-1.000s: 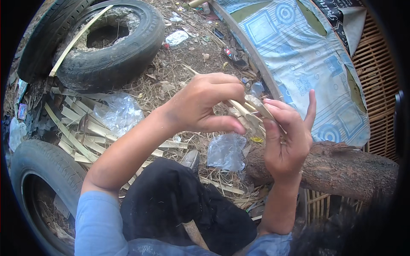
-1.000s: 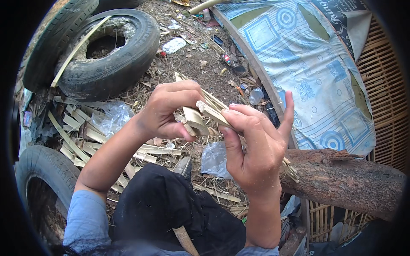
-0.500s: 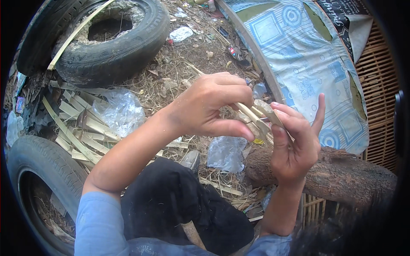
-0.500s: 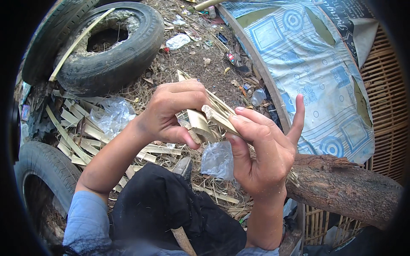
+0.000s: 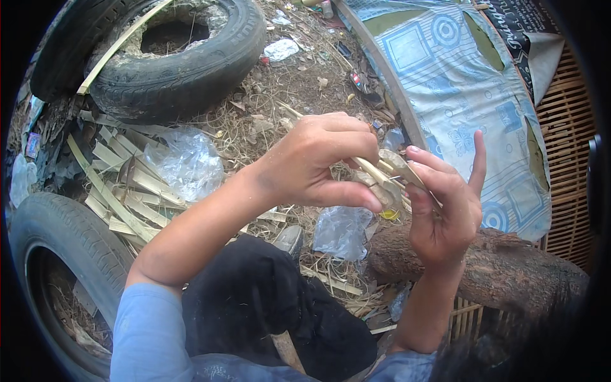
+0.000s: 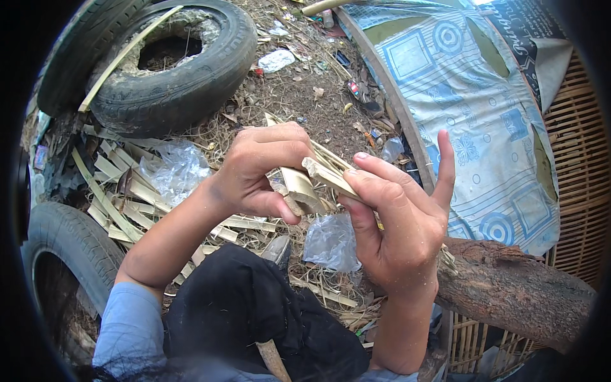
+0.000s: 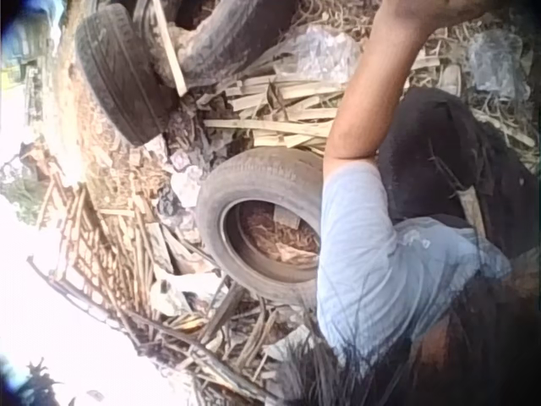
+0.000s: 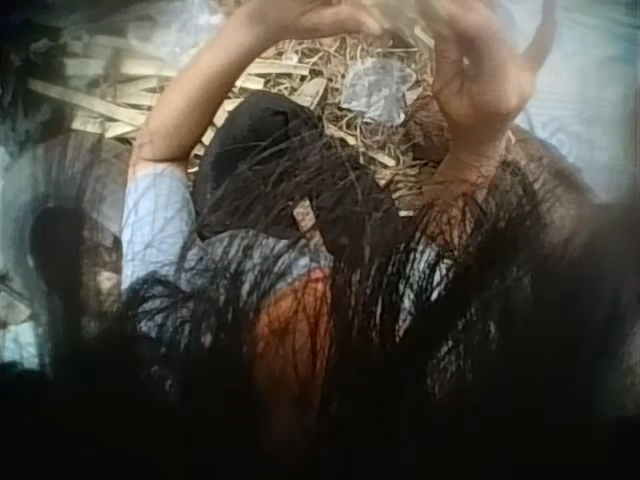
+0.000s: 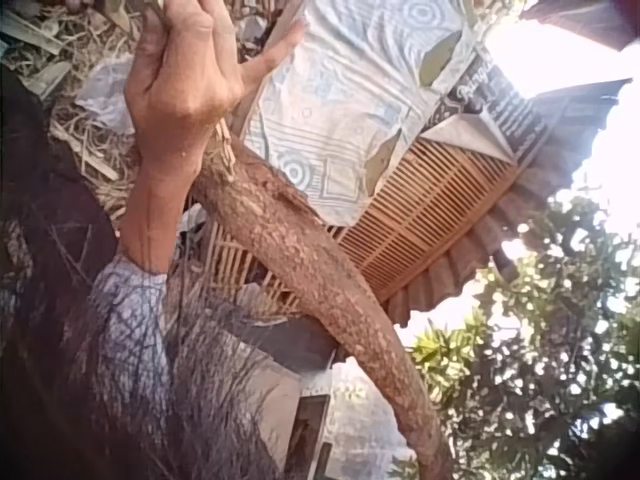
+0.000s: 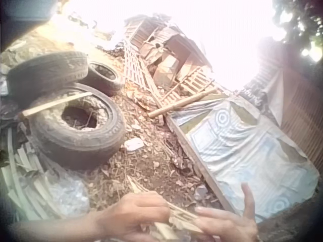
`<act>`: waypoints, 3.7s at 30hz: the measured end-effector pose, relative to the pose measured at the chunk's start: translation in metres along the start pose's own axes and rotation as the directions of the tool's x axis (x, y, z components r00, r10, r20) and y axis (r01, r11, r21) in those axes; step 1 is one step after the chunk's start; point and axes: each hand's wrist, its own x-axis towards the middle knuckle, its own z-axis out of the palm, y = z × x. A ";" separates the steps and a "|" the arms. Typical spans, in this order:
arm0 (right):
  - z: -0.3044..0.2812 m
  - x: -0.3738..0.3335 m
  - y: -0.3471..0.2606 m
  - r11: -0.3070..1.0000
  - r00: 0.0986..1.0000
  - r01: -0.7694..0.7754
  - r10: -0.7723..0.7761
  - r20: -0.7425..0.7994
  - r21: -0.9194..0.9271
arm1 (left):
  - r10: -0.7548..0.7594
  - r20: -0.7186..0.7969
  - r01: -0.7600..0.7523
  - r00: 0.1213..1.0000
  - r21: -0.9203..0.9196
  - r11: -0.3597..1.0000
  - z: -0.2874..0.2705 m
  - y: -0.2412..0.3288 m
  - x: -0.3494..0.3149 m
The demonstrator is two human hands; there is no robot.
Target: The person constructs a bamboo grid by hand, positioning thin bamboo strips across a wooden frame and securing them by inserting other strips into slots.
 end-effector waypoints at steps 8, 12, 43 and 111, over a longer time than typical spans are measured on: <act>0.009 0.015 0.003 0.992 0.988 0.124 -0.127 0.089 0.034 | -0.009 -0.073 0.009 0.997 0.004 1.000 -0.004 -0.007 -0.016; 0.014 0.025 0.011 0.980 0.968 0.196 -0.198 0.156 0.028 | -0.099 -0.096 0.100 0.990 0.000 0.995 -0.006 -0.007 -0.022; 0.027 0.021 0.068 0.938 0.920 0.339 -0.315 -0.231 0.070 | -0.455 -0.387 0.507 0.802 0.041 0.861 0.051 0.049 0.011; -0.032 -0.189 -0.144 0.608 0.614 -0.460 0.745 -0.263 0.647 | -0.322 -0.035 0.324 0.946 0.119 0.939 0.144 0.156 -0.076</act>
